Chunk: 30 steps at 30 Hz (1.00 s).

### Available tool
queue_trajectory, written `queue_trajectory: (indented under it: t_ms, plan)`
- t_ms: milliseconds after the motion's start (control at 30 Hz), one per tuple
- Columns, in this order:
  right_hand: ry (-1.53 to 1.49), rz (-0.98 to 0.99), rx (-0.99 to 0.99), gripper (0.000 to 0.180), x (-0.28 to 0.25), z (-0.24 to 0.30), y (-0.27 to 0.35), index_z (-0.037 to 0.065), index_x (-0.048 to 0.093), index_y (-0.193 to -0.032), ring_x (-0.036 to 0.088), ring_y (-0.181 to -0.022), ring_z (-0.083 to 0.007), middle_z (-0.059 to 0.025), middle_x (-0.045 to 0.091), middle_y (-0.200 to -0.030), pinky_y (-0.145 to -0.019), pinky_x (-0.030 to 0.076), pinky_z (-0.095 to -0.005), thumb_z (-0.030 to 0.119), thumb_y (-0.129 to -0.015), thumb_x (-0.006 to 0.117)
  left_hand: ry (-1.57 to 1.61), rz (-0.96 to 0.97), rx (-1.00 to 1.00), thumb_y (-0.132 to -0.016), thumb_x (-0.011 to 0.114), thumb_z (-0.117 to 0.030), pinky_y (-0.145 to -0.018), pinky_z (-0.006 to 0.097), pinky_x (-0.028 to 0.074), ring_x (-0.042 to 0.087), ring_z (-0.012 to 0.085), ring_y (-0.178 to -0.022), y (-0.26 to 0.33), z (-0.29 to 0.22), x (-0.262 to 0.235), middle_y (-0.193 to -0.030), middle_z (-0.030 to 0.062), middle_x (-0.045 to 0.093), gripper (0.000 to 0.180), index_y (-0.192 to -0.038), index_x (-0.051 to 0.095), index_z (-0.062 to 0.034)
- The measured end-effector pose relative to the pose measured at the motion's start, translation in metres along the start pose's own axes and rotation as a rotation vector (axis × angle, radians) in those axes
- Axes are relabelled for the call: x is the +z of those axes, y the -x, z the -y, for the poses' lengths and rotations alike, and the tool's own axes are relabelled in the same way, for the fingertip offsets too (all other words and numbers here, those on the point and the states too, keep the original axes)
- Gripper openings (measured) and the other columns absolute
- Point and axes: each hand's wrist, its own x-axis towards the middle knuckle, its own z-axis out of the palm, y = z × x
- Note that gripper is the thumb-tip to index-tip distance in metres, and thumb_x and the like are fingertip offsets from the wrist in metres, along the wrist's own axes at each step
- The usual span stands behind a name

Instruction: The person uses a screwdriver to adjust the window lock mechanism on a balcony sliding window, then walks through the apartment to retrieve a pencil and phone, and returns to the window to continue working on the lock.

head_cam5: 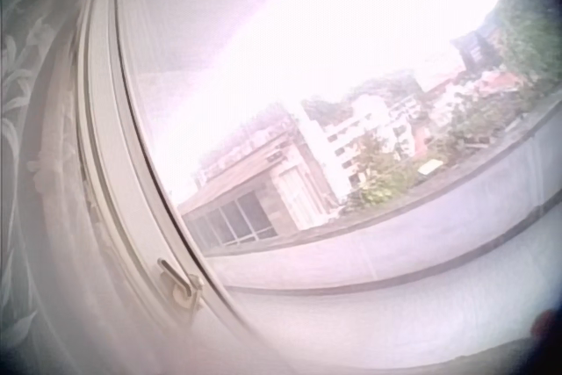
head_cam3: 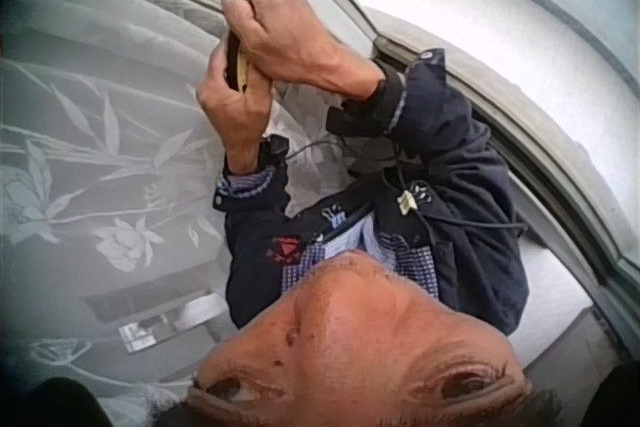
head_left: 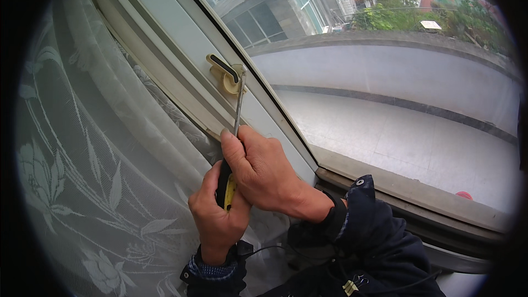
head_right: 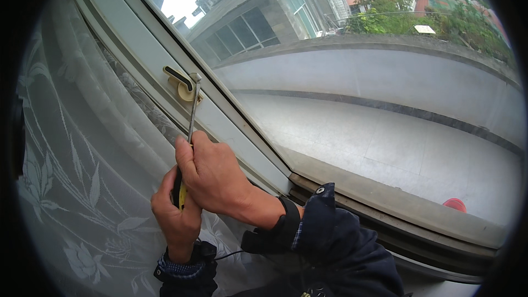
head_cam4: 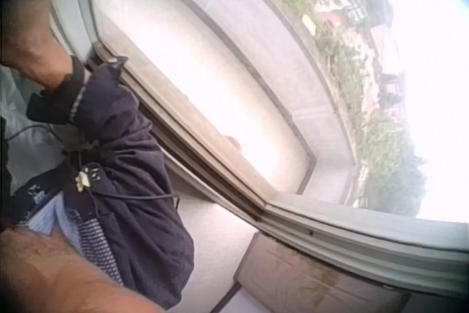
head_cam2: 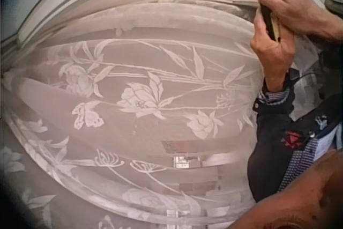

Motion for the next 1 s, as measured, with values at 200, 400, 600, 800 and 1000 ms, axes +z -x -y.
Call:
queue_trajectory:
  t_ms: [200, 400, 600, 800, 1000]
  plan:
    - [0.011, 0.013, -0.039, 0.039, 0.0, -0.01, -0.006, -0.006, 0.051, -0.083, 0.058, -0.063, -0.0476, -0.0286, 0.057, -0.066, -0.056, 0.045, -0.0524, 0.028, -0.103, 0.048, -0.013, -0.023, -0.064, -0.083, 0.071, -0.012, -0.07, 0.034, 0.054, 0.07, 0.0226, -0.074, 0.003, -0.003, 0.002, -0.083, 0.0173, 0.069, 0.042, -0.118, 0.061, 0.0095]
    - [0.148, 0.011, -0.186, 0.02, 0.018, -0.027, -0.009, -0.005, 0.055, -0.095, 0.057, -0.067, -0.0419, -0.0253, 0.053, -0.082, -0.059, 0.046, -0.0529, 0.015, -0.092, 0.056, 0.028, 0.02, -0.131, -0.093, 0.061, -0.019, -0.086, 0.036, 0.051, 0.066, 0.03, -0.097, 0.005, 0.008, -0.006, -0.108, 0.0239, 0.068, 0.042, -0.123, 0.059, 0.0107]
    - [0.198, -0.028, 0.131, 0.042, -0.042, -0.009, 0.042, -0.007, 0.057, -0.087, 0.06, -0.088, -0.0493, -0.0323, 0.063, -0.086, -0.077, 0.049, -0.053, 0.034, -0.093, 0.056, -0.075, 0.074, -0.23, -0.098, 0.063, -0.038, -0.079, 0.044, 0.052, 0.066, 0.0373, -0.087, 0.014, -0.005, 0.005, -0.104, 0.0234, 0.071, 0.044, -0.117, 0.069, 0.0015]
    - [0.435, -0.101, 0.109, 0.048, -0.109, 0.007, 0.138, -0.007, 0.059, -0.081, 0.064, -0.072, -0.0452, -0.0258, 0.065, -0.075, -0.068, 0.051, -0.0488, 0.039, -0.095, 0.058, 0.234, 0.197, 0.006, -0.097, 0.067, -0.033, -0.075, 0.041, 0.053, 0.065, 0.0309, -0.082, 0.077, -0.037, 0.06, -0.097, 0.0199, 0.071, 0.044, -0.117, 0.067, 0.0056]
    - [0.696, -0.391, 0.127, 0.044, -0.153, 0.044, 0.237, -0.003, 0.058, -0.084, 0.065, -0.063, -0.0375, -0.0202, 0.063, -0.069, -0.058, 0.051, -0.0427, 0.038, -0.098, 0.059, 0.706, 0.565, 0.195, -0.091, 0.07, -0.019, -0.068, 0.029, 0.049, 0.062, 0.0157, -0.075, 0.122, -0.08, 0.127, -0.085, 0.0096, 0.066, 0.037, -0.114, 0.058, 0.0065]
